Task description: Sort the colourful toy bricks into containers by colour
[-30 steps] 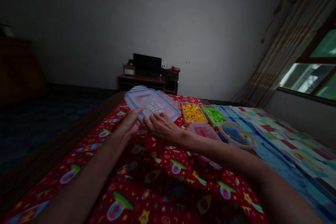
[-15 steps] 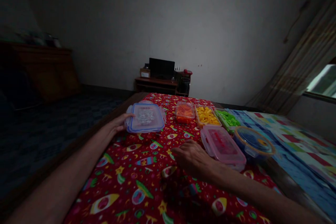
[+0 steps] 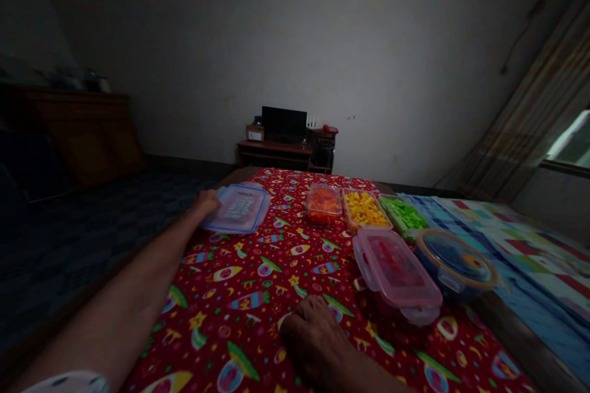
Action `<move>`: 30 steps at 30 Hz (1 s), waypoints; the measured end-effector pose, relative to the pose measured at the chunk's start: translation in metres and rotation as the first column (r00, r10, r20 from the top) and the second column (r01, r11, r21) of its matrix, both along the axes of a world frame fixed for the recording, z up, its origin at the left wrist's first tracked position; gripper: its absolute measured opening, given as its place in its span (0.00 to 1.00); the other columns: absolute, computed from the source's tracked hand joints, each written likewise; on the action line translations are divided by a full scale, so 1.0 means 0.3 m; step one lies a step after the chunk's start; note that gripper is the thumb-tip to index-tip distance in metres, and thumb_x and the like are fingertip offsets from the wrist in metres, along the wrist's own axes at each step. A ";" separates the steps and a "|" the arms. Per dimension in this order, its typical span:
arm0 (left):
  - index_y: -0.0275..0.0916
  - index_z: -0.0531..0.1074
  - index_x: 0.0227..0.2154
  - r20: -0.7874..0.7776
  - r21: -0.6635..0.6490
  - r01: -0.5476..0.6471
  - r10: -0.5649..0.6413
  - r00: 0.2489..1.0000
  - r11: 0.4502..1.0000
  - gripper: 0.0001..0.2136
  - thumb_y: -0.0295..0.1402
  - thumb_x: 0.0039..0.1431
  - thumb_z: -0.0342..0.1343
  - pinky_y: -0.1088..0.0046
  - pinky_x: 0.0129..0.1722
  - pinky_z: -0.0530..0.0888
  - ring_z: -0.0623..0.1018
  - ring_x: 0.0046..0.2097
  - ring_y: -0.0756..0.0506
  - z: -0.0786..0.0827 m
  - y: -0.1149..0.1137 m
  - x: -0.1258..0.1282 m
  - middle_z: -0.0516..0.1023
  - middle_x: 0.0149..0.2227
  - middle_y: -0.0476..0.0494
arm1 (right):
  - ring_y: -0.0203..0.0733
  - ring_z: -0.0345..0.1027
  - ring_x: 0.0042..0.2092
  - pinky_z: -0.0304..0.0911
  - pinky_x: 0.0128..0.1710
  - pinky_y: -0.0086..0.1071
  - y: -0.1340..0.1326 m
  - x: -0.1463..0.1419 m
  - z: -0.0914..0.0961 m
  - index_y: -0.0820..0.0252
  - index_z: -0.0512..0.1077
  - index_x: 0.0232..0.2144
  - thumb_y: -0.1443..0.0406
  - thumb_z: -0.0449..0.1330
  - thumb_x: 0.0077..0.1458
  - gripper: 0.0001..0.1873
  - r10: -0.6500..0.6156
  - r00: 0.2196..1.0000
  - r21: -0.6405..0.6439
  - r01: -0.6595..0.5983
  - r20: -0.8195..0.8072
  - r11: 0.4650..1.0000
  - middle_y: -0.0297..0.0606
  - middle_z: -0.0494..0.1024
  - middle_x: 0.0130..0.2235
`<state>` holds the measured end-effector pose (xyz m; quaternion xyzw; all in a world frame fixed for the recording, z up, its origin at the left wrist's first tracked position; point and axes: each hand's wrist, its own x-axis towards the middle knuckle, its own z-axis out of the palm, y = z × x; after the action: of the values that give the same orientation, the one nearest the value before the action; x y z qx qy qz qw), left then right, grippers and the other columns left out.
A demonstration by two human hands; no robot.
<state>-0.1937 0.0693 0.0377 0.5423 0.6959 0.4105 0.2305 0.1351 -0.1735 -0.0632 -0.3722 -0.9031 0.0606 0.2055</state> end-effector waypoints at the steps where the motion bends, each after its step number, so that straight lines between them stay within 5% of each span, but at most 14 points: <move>1: 0.39 0.57 0.13 -0.059 -0.014 -0.030 0.030 0.998 0.999 0.13 0.17 0.37 0.53 0.73 0.39 0.69 0.75 0.38 0.41 0.000 0.002 -0.002 0.57 0.14 0.53 | 0.39 0.60 0.41 0.55 0.44 0.34 0.003 -0.001 -0.003 0.56 0.65 0.36 0.72 0.52 0.57 0.07 0.000 1.000 -0.006 0.000 -0.015 1.000 0.35 0.70 0.39; 14: 0.36 0.65 0.27 -0.520 -0.047 -0.220 0.164 0.838 0.974 0.04 0.30 0.54 0.49 0.48 0.53 0.60 0.64 0.55 0.30 -0.012 -0.015 0.061 0.73 0.41 0.36 | 0.40 0.62 0.40 0.58 0.44 0.35 0.031 0.010 -0.015 0.55 0.66 0.37 0.64 0.55 0.57 0.04 0.056 0.997 0.027 -0.057 0.047 0.998 0.36 0.71 0.37; 18: 0.36 0.69 0.42 -0.594 0.180 0.160 -0.022 0.804 0.971 0.13 0.31 0.55 0.45 0.62 0.57 0.60 0.66 0.56 0.37 0.011 -0.026 0.205 0.71 0.52 0.37 | 0.39 0.66 0.37 0.61 0.40 0.33 0.035 0.051 0.157 0.57 0.68 0.37 0.65 0.53 0.59 0.05 0.126 0.992 0.138 -0.123 -0.008 0.983 0.37 0.75 0.37; 21: 0.38 0.74 0.39 -0.393 0.142 0.400 -0.320 0.862 0.905 0.13 0.35 0.54 0.48 0.68 0.53 0.65 0.73 0.48 0.41 0.004 -0.102 0.395 0.78 0.45 0.43 | 0.40 0.68 0.43 0.63 0.43 0.35 0.036 0.162 0.362 0.59 0.69 0.45 0.70 0.48 0.60 0.14 -0.015 0.978 0.307 0.079 -0.207 0.948 0.42 0.77 0.42; 23: 0.40 0.76 0.37 -0.128 0.068 0.541 -0.530 0.838 0.838 0.14 0.40 0.51 0.53 0.68 0.46 0.70 0.76 0.43 0.40 -0.015 -0.190 0.540 0.80 0.39 0.44 | 0.40 0.70 0.44 0.64 0.46 0.36 0.048 0.289 0.472 0.58 0.69 0.48 0.69 0.46 0.62 0.16 -0.178 0.912 0.362 0.318 -0.371 0.876 0.41 0.77 0.43; 25: 0.40 0.77 0.35 0.166 0.014 0.659 -0.652 0.740 0.752 0.18 0.46 0.45 0.59 0.69 0.39 0.72 0.77 0.41 0.39 -0.040 -0.289 0.676 0.81 0.36 0.43 | 0.43 0.71 0.45 0.64 0.47 0.39 0.072 0.449 0.528 0.56 0.71 0.47 0.66 0.48 0.61 0.16 -0.422 0.785 0.329 0.587 -0.454 0.739 0.42 0.77 0.44; 27: 0.40 0.77 0.33 0.347 -0.058 0.754 -0.695 0.630 0.654 0.20 0.50 0.41 0.62 0.70 0.34 0.72 0.77 0.36 0.41 -0.066 -0.376 0.792 0.80 0.32 0.43 | 0.46 0.70 0.48 0.62 0.51 0.42 0.105 0.624 0.527 0.61 0.72 0.47 0.66 0.49 0.60 0.16 -0.632 0.613 0.282 0.786 -0.475 0.550 0.46 0.77 0.46; 30: 0.38 0.75 0.27 0.502 -0.116 0.808 -0.668 0.549 0.577 0.22 0.54 0.39 0.62 0.73 0.30 0.71 0.75 0.31 0.45 -0.096 -0.450 0.910 0.78 0.28 0.44 | 0.52 0.67 0.52 0.58 0.53 0.43 0.139 0.861 0.459 0.71 0.71 0.48 0.64 0.54 0.58 0.19 -0.895 0.343 0.187 0.936 -0.284 0.300 0.57 0.74 0.49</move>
<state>0.0792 -0.0657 0.0088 0.6417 0.3910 0.2502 0.6105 0.3934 -0.1318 0.0744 -0.7766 -0.5107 -0.1900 0.3161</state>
